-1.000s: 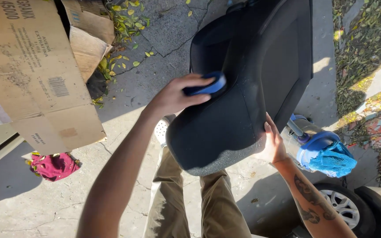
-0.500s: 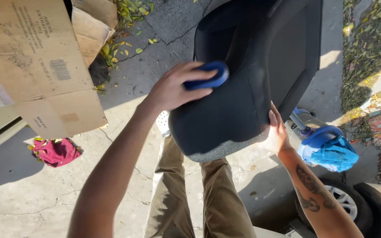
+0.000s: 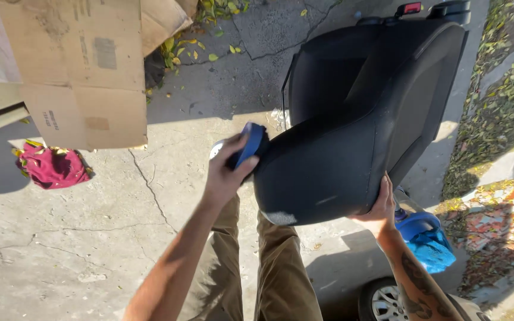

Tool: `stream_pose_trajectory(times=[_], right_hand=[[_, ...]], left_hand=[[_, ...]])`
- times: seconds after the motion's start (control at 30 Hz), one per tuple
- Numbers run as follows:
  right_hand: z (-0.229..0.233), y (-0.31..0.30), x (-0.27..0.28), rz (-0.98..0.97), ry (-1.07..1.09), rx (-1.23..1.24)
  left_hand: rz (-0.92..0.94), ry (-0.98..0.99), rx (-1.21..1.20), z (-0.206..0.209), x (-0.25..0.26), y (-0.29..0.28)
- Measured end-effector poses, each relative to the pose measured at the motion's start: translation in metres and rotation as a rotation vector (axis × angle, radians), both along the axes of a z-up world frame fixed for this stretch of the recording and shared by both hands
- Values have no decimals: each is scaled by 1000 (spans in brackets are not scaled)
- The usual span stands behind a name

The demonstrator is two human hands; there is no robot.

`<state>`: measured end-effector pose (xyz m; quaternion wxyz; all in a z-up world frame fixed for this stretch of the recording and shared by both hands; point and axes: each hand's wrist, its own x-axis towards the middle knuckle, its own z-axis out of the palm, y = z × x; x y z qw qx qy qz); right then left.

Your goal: The person cleans a black car seat placed on a concrete surface. They use a yellow spray bottle to apply liquid to the seat and a blue sponge to scrub the surface. The person repeatedly sprays and scrubs different sections of the seat, including the sides and the main seating area.

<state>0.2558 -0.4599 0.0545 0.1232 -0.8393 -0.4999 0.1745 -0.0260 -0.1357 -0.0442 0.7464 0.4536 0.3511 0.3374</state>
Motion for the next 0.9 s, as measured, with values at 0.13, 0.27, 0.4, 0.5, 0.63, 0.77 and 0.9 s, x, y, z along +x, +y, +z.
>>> stream_pose_trajectory(times=[0.13, 0.27, 0.4, 0.5, 0.63, 0.77, 0.9], right_hand=[[-12, -24, 3, 19, -83, -23], [5, -5, -10, -42, -77, -106], [24, 24, -10, 199, -106, -220], [14, 24, 3, 272, -144, -101], [16, 39, 1, 260, -36, 1], [12, 43, -8, 288, -102, 33], [10, 42, 5, 339, -104, 60]], left_hand=[[-192, -49, 168, 36, 49, 61], [-45, 243, 28, 59, -23, -25], [-28, 439, -210, 67, -66, -91], [113, 229, 48, 57, -13, -22], [45, 138, 112, 70, 5, 1], [256, 197, 110, 81, -41, -120], [353, 346, 139, 66, -29, -131]])
